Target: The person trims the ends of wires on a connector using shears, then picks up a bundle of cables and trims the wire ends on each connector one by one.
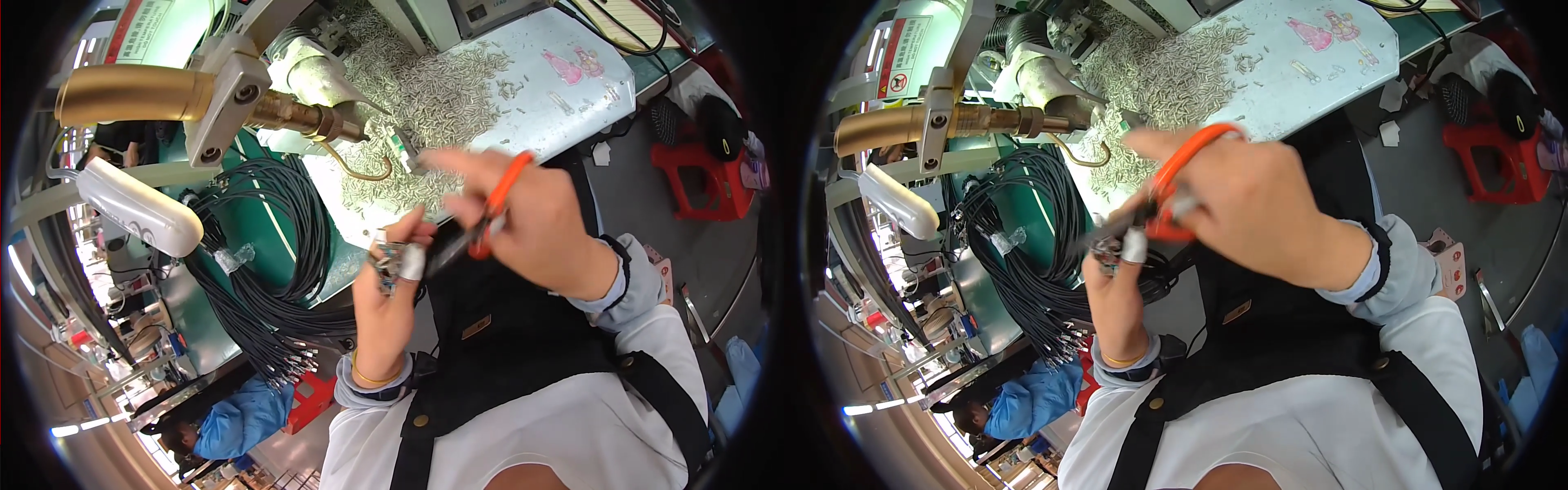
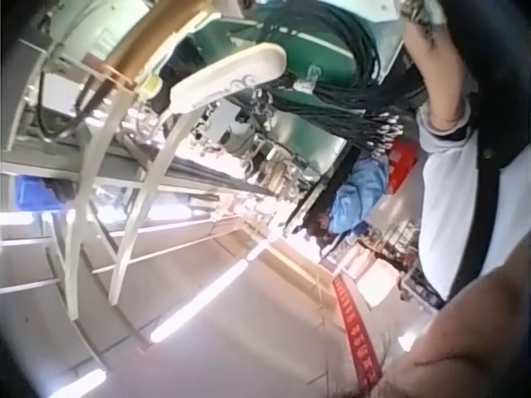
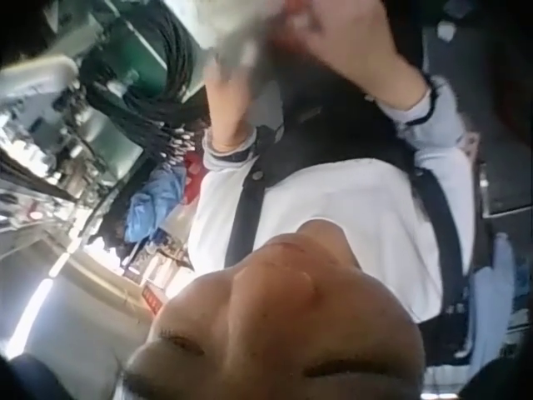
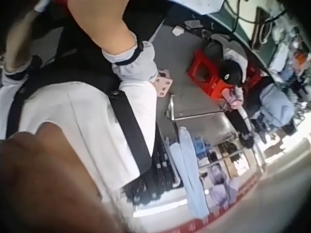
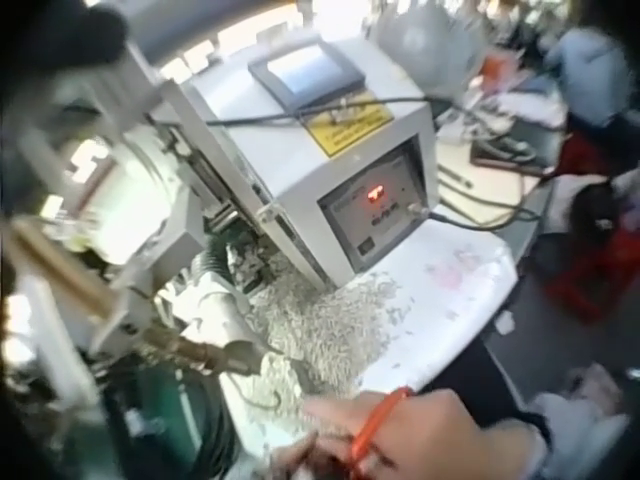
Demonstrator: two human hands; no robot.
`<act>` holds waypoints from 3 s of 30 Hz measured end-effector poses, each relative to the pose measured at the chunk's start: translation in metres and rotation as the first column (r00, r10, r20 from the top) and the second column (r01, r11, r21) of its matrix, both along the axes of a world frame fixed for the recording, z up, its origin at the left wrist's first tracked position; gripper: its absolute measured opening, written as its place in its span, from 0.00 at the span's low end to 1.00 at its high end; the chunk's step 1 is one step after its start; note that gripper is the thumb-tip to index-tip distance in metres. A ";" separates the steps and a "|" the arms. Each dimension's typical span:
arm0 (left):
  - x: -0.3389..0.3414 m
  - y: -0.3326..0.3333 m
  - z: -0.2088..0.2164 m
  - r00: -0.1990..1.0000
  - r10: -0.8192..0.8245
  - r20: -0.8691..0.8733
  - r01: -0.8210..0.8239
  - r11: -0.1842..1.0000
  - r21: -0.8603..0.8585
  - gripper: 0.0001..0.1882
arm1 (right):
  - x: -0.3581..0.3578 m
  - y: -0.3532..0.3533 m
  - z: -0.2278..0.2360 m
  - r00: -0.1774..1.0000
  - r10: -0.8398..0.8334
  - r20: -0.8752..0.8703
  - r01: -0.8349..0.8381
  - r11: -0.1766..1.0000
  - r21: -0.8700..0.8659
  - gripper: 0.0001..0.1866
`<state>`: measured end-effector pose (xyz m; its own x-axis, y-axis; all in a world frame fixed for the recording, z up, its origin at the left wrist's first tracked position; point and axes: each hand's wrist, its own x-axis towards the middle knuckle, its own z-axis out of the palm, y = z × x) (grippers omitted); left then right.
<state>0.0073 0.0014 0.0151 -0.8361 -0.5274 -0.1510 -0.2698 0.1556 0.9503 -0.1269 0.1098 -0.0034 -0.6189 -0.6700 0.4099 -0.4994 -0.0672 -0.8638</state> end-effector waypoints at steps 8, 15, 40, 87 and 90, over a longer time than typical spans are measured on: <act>0.004 0.008 -0.008 0.998 -0.057 -0.025 0.062 0.964 0.259 0.13 | -0.003 -0.004 -0.005 0.673 0.475 0.568 -0.493 0.859 -0.134 0.12; 0.007 0.002 -0.006 0.997 -0.075 0.003 0.071 0.951 0.300 0.11 | -0.003 0.000 -0.008 0.761 0.440 0.477 -0.432 0.892 -0.134 0.10; 0.006 0.019 -0.016 0.968 -0.241 -0.075 0.138 0.751 -0.646 0.05 | 0.005 0.019 -0.037 0.149 0.388 0.909 -0.472 0.836 -0.280 0.10; 0.001 0.022 0.000 0.935 0.352 0.028 -0.322 0.816 0.481 0.08 | 0.005 -0.005 -0.045 0.883 0.107 -0.456 -0.147 0.988 -0.052 0.10; 0.004 0.002 -0.005 0.985 0.164 -0.044 -0.075 0.654 0.753 0.12 | -0.002 0.005 -0.033 0.919 0.147 -0.367 -0.158 0.987 0.000 0.09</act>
